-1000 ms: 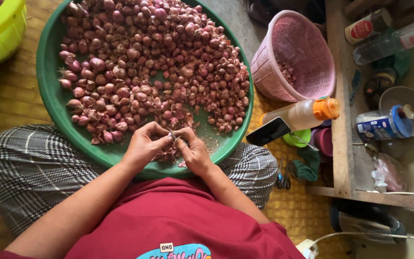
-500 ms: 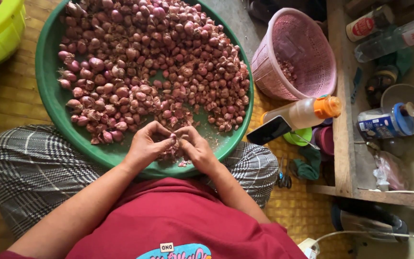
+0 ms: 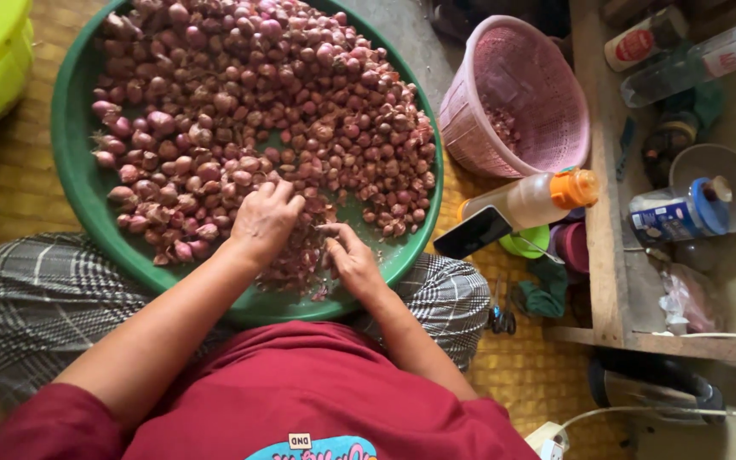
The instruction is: The person sits on the floor in front of a large green tray filled with shallots and peels off the dry outer skins by hand, one shallot at a time, dropping the removed skins onto the tray and setting the peeled shallots aside.
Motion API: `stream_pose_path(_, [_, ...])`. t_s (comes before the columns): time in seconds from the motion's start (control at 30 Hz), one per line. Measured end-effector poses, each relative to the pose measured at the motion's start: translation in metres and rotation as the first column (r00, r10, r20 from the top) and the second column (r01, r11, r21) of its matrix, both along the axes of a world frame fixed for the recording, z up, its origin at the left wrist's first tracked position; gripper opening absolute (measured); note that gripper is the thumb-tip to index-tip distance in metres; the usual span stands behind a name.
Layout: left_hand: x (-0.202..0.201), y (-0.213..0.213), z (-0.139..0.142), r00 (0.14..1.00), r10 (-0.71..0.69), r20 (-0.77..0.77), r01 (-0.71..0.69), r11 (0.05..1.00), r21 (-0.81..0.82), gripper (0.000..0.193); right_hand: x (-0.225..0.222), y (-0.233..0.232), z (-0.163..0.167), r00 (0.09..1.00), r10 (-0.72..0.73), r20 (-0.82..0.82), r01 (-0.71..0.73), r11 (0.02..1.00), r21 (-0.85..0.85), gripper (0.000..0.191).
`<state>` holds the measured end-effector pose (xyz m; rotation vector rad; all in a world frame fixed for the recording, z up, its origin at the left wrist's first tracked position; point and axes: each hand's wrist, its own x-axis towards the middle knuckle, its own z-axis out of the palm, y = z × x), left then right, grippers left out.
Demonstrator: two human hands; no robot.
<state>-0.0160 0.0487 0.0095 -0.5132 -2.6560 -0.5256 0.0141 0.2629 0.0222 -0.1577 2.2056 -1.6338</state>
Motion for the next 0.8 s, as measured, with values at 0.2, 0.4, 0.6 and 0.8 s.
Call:
stream_pose_path(0.2, [0.0,-0.002,-0.006,0.998,-0.042,-0.043,0.044,0.997,0.062,0.027,-0.002,-0.001,0.007,0.998,-0.032,0.056,0.039,0.991,-0.129,0.029])
stream_pose_path(0.4, [0.028,-0.002,-0.01,0.702,-0.517,0.49,-0.493,0.144,0.858,0.014,0.005,-0.016,0.024,0.99,-0.022,-0.14,0.007,0.995,-0.103,0.03])
stream_pose_path(0.6, [0.049,0.002,-0.006,0.622,-0.666,0.411,-0.588,-0.05,0.807,0.021,0.006,-0.024,0.021,0.995,-0.064,-0.072,0.046,0.973,-0.227,0.015])
stream_pose_path(0.8, [0.051,0.001,0.007,0.616,-0.683,0.392,-0.665,-0.184,0.724,0.022,0.01,-0.017,0.035,1.0,-0.002,0.001,0.002,0.955,-0.297,0.035])
